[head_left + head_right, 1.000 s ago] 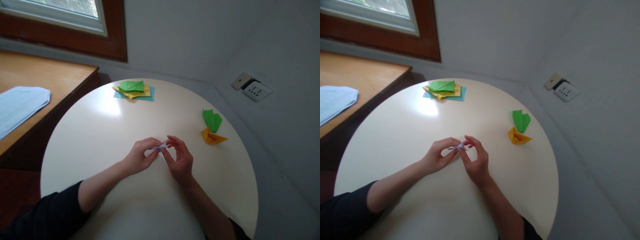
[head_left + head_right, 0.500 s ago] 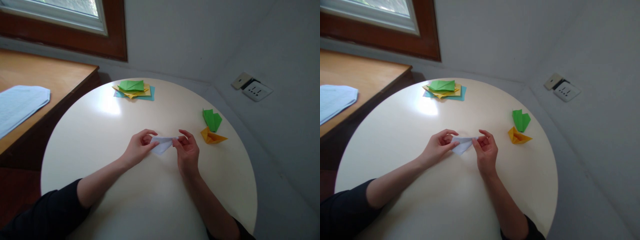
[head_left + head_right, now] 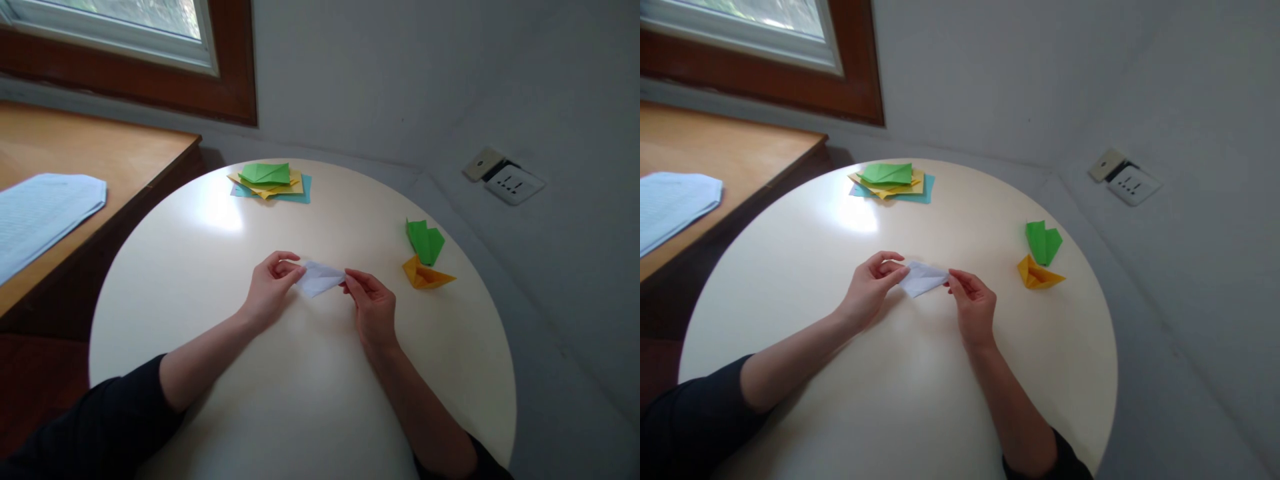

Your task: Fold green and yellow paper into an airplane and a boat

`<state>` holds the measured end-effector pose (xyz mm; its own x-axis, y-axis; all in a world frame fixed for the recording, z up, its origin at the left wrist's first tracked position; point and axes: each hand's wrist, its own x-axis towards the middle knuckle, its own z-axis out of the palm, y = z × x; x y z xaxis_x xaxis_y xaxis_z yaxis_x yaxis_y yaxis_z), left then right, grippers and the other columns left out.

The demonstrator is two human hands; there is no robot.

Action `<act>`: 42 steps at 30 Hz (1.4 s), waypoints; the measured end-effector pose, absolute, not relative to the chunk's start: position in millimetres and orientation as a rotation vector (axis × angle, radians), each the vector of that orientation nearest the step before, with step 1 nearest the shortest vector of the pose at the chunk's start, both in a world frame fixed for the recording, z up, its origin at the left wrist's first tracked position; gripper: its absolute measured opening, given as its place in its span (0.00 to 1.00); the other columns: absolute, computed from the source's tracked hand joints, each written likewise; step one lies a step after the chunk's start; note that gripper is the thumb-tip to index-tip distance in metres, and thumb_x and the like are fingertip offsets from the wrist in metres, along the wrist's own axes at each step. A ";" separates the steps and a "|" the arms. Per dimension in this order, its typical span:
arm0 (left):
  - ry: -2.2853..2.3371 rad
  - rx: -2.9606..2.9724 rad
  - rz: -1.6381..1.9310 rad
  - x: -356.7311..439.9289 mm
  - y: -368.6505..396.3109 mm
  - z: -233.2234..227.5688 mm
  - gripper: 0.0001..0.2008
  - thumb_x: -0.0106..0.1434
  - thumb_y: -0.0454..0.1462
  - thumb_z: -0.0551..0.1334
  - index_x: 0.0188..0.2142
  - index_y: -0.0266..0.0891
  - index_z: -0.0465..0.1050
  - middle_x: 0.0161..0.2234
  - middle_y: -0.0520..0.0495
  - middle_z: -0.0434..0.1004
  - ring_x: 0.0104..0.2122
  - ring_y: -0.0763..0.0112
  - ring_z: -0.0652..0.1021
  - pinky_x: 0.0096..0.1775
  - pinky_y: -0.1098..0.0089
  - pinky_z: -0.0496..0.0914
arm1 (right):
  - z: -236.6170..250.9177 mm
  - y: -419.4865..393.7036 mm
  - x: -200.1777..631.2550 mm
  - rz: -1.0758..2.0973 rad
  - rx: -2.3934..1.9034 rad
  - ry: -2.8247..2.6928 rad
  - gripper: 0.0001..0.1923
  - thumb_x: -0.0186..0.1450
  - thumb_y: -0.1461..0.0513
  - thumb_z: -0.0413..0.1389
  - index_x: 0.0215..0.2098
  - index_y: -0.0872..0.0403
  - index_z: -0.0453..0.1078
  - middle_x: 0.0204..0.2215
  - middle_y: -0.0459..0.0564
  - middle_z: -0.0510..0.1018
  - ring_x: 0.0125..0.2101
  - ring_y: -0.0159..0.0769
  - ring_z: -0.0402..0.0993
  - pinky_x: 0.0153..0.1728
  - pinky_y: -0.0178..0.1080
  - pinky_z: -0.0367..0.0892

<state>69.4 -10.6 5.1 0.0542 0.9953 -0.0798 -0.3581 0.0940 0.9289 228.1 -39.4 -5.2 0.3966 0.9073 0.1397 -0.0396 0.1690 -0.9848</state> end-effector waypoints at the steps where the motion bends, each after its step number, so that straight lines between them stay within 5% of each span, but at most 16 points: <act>1: 0.934 0.878 1.270 69.3 -10.3 5.3 0.15 0.45 0.37 0.70 0.32 0.35 0.70 0.21 0.56 0.74 0.23 0.79 0.71 0.31 0.75 0.64 | -4.5 -39.7 227.7 0.809 -1.206 -0.942 0.07 0.52 0.61 0.61 0.30 0.55 0.75 0.22 0.46 0.77 0.24 0.31 0.72 0.26 0.37 0.68; 11: 0.918 1.184 1.061 68.4 -13.1 9.6 0.13 0.47 0.40 0.69 0.32 0.34 0.77 0.31 0.45 0.79 0.33 0.66 0.76 0.38 0.67 0.69 | 4.7 -51.5 222.2 0.615 -1.097 -1.187 0.04 0.56 0.64 0.59 0.31 0.51 0.74 0.30 0.47 0.80 0.31 0.35 0.76 0.37 0.43 0.74; 22: 0.947 1.288 1.168 66.7 -10.5 7.4 0.08 0.47 0.38 0.68 0.26 0.35 0.76 0.34 0.44 0.77 0.35 0.67 0.75 0.36 0.70 0.69 | 3.7 -51.7 222.1 0.595 -1.079 -1.252 0.03 0.57 0.64 0.59 0.30 0.52 0.73 0.32 0.49 0.80 0.36 0.37 0.76 0.40 0.44 0.74; 29: 0.889 1.067 1.072 66.5 -12.7 10.1 0.27 0.53 0.40 0.64 0.52 0.39 0.65 0.21 0.54 0.74 0.21 0.75 0.73 0.25 0.73 0.69 | 3.5 -47.4 222.3 0.705 -1.217 -1.145 0.05 0.54 0.61 0.59 0.29 0.54 0.72 0.22 0.45 0.76 0.22 0.30 0.72 0.25 0.36 0.71; 35: 0.800 0.726 0.942 67.0 -11.0 12.2 0.06 0.49 0.35 0.62 0.25 0.32 0.73 0.22 0.47 0.75 0.18 0.75 0.73 0.23 0.72 0.70 | 2.0 -47.4 223.1 0.835 -1.264 -1.113 0.06 0.56 0.60 0.57 0.30 0.54 0.71 0.14 0.38 0.66 0.15 0.25 0.63 0.16 0.30 0.60; 42: 0.726 0.525 0.816 66.7 -8.6 11.4 0.16 0.57 0.45 0.58 0.24 0.33 0.72 0.18 0.45 0.75 0.17 0.73 0.74 0.26 0.70 0.72 | -1.6 -42.9 227.2 0.935 -1.189 -0.911 0.10 0.56 0.59 0.53 0.36 0.53 0.69 0.13 0.37 0.65 0.15 0.25 0.60 0.18 0.30 0.57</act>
